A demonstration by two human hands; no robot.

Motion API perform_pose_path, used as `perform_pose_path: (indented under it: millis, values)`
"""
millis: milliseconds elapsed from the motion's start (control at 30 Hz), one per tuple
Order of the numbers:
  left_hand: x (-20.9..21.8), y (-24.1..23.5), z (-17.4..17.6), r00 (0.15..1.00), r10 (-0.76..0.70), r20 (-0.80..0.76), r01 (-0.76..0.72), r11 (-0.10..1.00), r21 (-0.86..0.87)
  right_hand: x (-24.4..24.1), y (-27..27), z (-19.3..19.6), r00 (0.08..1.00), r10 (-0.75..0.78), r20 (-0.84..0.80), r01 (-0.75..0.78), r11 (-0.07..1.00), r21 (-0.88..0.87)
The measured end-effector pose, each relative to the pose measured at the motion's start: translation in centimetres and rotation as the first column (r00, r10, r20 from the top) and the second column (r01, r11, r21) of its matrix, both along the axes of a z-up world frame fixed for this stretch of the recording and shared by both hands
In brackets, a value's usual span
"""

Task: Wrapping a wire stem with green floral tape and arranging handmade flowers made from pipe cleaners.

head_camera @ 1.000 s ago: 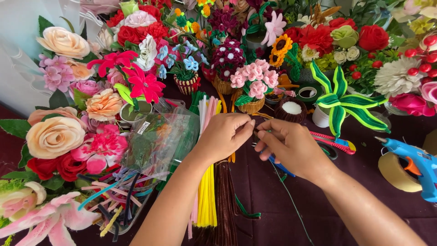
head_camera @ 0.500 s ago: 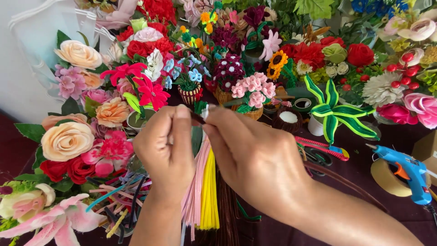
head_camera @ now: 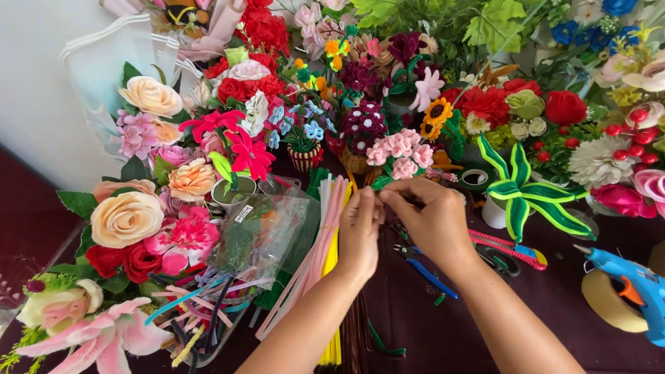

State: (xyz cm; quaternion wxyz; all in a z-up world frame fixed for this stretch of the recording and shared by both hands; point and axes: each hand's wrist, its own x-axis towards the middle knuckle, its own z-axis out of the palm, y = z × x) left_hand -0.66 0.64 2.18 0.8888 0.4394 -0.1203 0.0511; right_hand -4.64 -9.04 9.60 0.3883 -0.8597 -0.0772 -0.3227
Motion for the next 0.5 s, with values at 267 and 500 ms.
perform_pose_path:
  millis: [267, 500]
  values:
    - [-0.3, -2.5, -1.3, 0.965, -0.215, -0.149, 0.193, 0.97, -0.149, -0.1, -2.9, -0.2, 0.918, 0.214, -0.335, -0.011, 0.856, 0.516]
    - [-1.0, -2.0, -1.3, 0.951, -0.244, -0.188, 0.243, 0.97, -0.028, 0.0, -4.1, -1.1, 0.873, 0.319, -0.368, -0.041, 0.801, 0.597]
